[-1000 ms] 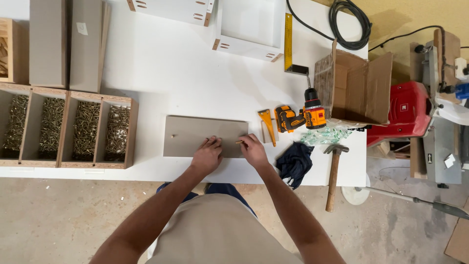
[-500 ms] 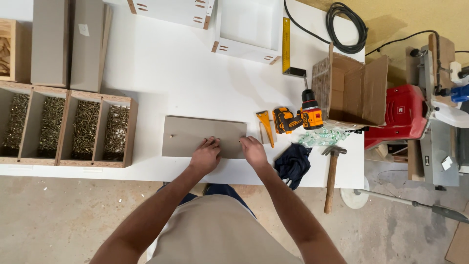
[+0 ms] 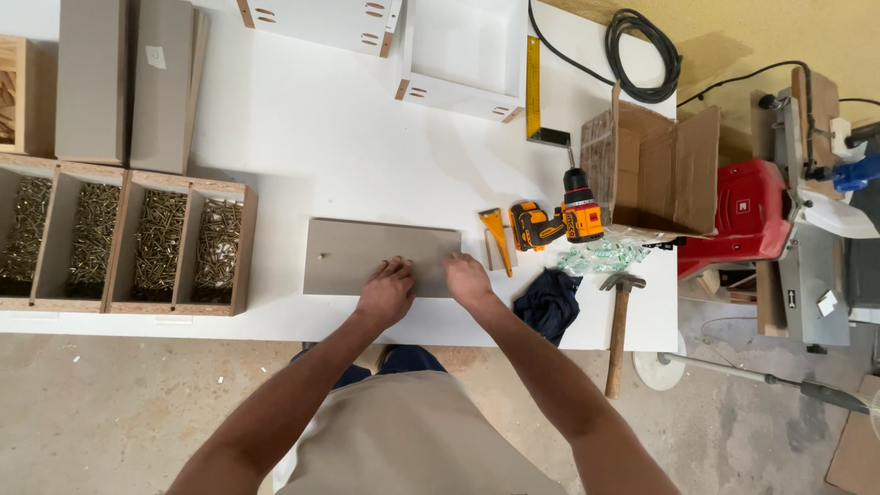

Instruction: Assemble a wooden drawer by aligning panels and installing metal slides using a drill and hammer.

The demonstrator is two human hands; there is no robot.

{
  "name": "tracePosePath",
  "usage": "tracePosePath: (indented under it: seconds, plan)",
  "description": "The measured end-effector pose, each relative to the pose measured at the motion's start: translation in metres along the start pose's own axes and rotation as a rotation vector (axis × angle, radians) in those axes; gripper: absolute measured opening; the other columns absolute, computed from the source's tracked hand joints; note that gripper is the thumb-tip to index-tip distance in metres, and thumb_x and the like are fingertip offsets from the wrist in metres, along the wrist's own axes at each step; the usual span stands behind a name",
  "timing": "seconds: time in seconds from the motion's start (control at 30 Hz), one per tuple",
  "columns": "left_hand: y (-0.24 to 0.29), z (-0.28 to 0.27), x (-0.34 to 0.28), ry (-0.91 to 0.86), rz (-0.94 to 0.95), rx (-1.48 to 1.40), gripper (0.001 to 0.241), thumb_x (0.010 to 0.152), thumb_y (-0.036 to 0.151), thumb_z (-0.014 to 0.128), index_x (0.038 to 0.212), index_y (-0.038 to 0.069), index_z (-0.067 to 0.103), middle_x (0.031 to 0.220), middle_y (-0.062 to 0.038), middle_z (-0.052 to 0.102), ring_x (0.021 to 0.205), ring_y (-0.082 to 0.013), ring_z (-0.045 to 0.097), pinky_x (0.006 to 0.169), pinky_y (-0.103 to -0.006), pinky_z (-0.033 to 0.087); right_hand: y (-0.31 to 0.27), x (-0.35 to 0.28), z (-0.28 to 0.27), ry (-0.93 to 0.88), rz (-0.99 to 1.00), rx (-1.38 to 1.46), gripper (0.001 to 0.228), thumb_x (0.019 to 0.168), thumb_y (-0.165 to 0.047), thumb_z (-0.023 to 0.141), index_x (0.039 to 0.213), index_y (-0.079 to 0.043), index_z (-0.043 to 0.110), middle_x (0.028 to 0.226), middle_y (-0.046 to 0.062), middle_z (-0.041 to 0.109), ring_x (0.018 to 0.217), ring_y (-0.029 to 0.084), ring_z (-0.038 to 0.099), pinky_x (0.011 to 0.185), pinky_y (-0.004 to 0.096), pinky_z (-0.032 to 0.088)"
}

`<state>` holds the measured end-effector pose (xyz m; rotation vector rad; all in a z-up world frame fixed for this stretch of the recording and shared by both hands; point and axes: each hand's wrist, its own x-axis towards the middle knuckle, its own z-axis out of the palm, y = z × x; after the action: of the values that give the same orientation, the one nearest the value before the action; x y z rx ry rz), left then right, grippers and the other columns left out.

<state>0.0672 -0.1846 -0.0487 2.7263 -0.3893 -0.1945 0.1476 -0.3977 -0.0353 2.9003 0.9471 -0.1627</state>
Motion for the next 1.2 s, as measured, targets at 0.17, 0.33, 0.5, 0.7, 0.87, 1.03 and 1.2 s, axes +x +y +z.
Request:
tracePosePath:
  seconds: [0.17, 0.33, 0.5, 0.7, 0.87, 1.03, 1.2]
  plan:
    - [-0.001, 0.005, 0.000, 0.013, 0.013, 0.010, 0.040, 0.090, 0.039, 0.072, 0.124, 0.020, 0.074, 0.146, 0.001, 0.062, 0.143, -0.0264, 0.049, 0.121, -0.0450, 0.037, -0.008, -0.007, -0.019, -0.009, 0.027, 0.013, 0.011, 0.088, -0.004, 0.058, 0.084, -0.011, 0.065, 0.079, 0.006, 0.063, 0.074, 0.024, 0.070, 0.069, 0.034, 0.058]
    - [-0.006, 0.009, 0.001, 0.008, 0.035, 0.014, 0.040, 0.090, 0.040, 0.072, 0.124, 0.020, 0.074, 0.146, 0.001, 0.062, 0.144, -0.0270, 0.049, 0.122, -0.0455, 0.036, -0.001, -0.002, 0.007, -0.013, 0.052, 0.046, 0.011, 0.090, -0.005, 0.057, 0.085, -0.011, 0.065, 0.078, 0.007, 0.064, 0.074, 0.025, 0.070, 0.069, 0.036, 0.059]
    - [-0.008, 0.013, 0.000, -0.008, 0.040, 0.030, 0.037, 0.092, 0.037, 0.067, 0.124, 0.019, 0.074, 0.148, -0.001, 0.061, 0.144, -0.0276, 0.049, 0.122, -0.0462, 0.036, 0.006, -0.007, 0.001, -0.004, 0.154, 0.342, 0.019, 0.096, -0.016, 0.060, 0.103, -0.003, 0.073, 0.098, 0.021, 0.072, 0.092, 0.040, 0.073, 0.086, 0.045, 0.060]
    - [-0.004, 0.004, -0.003, 0.086, 0.027, 0.032, 0.030, 0.093, 0.033, 0.068, 0.116, 0.017, 0.077, 0.139, 0.000, 0.067, 0.138, -0.0252, 0.056, 0.118, -0.0439, 0.042, 0.080, -0.144, -0.041, 0.486, 0.752, 0.636, 0.017, 0.100, -0.026, 0.069, 0.106, -0.012, 0.077, 0.095, 0.015, 0.075, 0.097, 0.033, 0.072, 0.089, 0.041, 0.058]
    - [-0.007, 0.018, 0.025, 0.233, 0.041, 0.042, 0.019, 0.093, 0.034, 0.068, 0.106, 0.023, 0.077, 0.116, 0.004, 0.072, 0.117, -0.0223, 0.066, 0.104, -0.0426, 0.051, 0.221, -0.259, 0.029, 0.444, 1.138, 0.211, 0.032, 0.096, -0.031, 0.071, 0.119, -0.009, 0.069, 0.108, 0.013, 0.063, 0.096, 0.035, 0.067, 0.085, 0.046, 0.056]
    - [0.005, 0.001, 0.052, 0.281, 0.110, 0.036, 0.021, 0.091, 0.029, 0.071, 0.109, 0.021, 0.076, 0.117, 0.003, 0.065, 0.117, -0.0238, 0.063, 0.100, -0.0406, 0.052, 0.295, -0.293, 0.071, 0.275, 1.152, 0.154, 0.056, 0.096, -0.048, 0.067, 0.125, -0.001, 0.064, 0.113, 0.019, 0.056, 0.102, 0.047, 0.061, 0.091, 0.054, 0.049]
    - [0.007, 0.003, 0.048, 0.383, 0.152, 0.037, 0.032, 0.094, 0.031, 0.070, 0.124, 0.021, 0.068, 0.141, -0.001, 0.055, 0.134, -0.0265, 0.053, 0.104, -0.0427, 0.047, 0.329, -0.300, 0.078, 0.109, 1.255, 0.421, 0.055, 0.091, -0.047, 0.074, 0.123, -0.004, 0.065, 0.102, 0.020, 0.069, 0.095, 0.044, 0.072, 0.082, 0.055, 0.057]
